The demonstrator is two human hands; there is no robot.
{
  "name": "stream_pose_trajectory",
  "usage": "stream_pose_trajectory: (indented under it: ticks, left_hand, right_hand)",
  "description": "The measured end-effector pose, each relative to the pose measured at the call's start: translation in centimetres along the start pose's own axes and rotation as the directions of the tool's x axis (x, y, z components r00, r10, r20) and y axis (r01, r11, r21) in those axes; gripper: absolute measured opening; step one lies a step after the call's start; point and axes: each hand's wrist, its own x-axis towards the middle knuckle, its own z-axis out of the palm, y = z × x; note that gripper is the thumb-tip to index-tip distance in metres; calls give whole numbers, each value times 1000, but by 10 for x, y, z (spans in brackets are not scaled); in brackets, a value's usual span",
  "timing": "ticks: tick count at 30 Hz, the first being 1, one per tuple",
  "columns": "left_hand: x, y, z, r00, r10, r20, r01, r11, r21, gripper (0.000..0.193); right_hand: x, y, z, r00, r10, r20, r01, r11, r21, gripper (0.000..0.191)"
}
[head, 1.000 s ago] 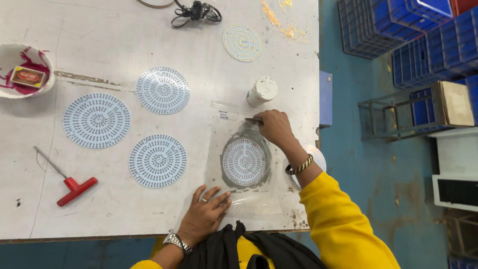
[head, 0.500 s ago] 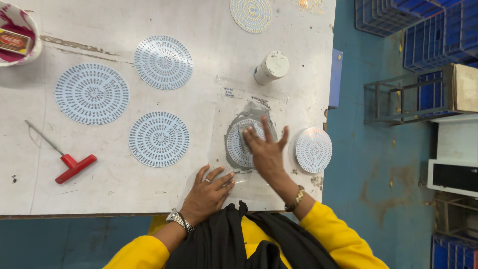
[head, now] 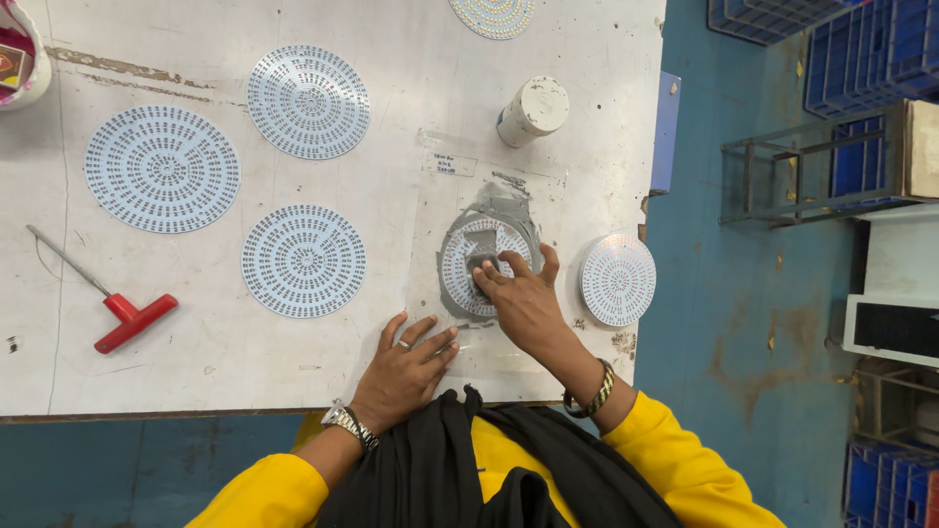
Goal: The person places a circular perforated disc under a transparent sheet, then uses a squeegee to spread gray paste over the disc. The person repeats this process with another disc, smoothing the paste and moving the finished disc aside.
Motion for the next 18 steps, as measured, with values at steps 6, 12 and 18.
stream_pose_trajectory:
  ticks: [6, 12, 18]
  left_hand:
    - [1, 0, -2, 1000, 2, 0, -2, 1000, 4, 27]
    - [1, 2, -2, 1000, -4, -1, 4, 1000, -4, 27]
    - [3, 1, -2, 1000, 18, -15, -17, 1000, 25, 29]
  right_hand:
    - [-4, 5, -10, 996, -51, 71, 49, 998, 31, 51]
    - [-8, 1, -27, 977, -57, 206, 33, 992, 119, 46]
    - [-4, 23, -41, 970, 10, 244, -68, 971, 229, 18]
